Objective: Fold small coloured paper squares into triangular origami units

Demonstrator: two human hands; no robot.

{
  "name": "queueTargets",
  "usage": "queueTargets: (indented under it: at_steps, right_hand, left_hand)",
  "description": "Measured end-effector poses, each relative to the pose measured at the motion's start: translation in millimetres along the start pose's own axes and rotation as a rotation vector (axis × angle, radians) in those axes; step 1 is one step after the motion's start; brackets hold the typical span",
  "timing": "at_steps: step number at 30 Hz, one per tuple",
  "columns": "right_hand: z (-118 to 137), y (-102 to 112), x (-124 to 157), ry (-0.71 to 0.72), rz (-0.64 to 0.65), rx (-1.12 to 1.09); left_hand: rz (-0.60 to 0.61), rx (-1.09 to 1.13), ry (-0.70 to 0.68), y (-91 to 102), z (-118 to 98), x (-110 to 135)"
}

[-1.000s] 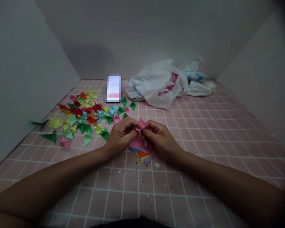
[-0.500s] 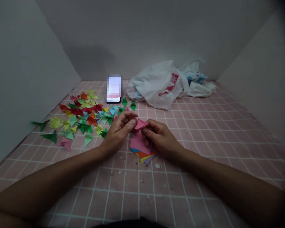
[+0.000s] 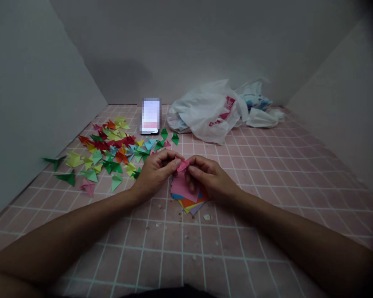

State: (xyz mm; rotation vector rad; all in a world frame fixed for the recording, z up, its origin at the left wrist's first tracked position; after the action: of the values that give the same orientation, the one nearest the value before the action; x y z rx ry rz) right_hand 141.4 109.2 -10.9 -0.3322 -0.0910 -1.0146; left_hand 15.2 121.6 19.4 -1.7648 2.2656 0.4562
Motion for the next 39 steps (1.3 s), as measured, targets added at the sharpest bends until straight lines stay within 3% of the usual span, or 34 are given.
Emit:
queueTargets:
  at_steps: [7, 13, 18, 24, 26, 32, 39]
  right_hand:
    - [4, 5, 4, -0.010, -0.132, -0.047]
    - [4, 5, 6, -0.053, -0.206, 0.078]
    - [11, 12, 7, 0.055, -0.319, 0.247]
    - [14, 10, 9, 0.134, -0.323, 0.366]
    - [13, 10, 9, 0.139, -0.326, 0.389]
    - [15, 7, 12, 0.159, -0.322, 0.410]
    - [7, 9, 8, 0.042, -0.288, 0.226]
  left_hand:
    - [0.018, -0.433, -0.347, -1.6, -28, 1]
    - [0.035, -0.513, -0.425, -5.4, -30, 4]
    - [0.020, -0.482, -0.384, -3.7, -25, 4]
    - [0.003, -0.249, -0.072, -1.3, 1, 4]
    - [-0.017, -0.191, -0.027, -1.2, 5, 5]
    - [-0.046, -0.126, -0.015, -1.0, 6, 5]
    - [-0.017, -0.200, -0.089, 0.2, -1, 3]
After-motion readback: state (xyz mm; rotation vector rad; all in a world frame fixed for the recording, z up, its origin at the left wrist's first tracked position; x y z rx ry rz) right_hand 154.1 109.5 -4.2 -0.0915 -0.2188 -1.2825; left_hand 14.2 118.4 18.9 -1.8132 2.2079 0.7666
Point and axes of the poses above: each hand's wrist, its own x-axis away from the middle knuckle, its own y-axis out of the back of the hand, z = x × y, the point moved 8 cm from there along -x, towards the middle knuckle, and after that the axes turned 11 degrees about -y, right-handed, at the moved point
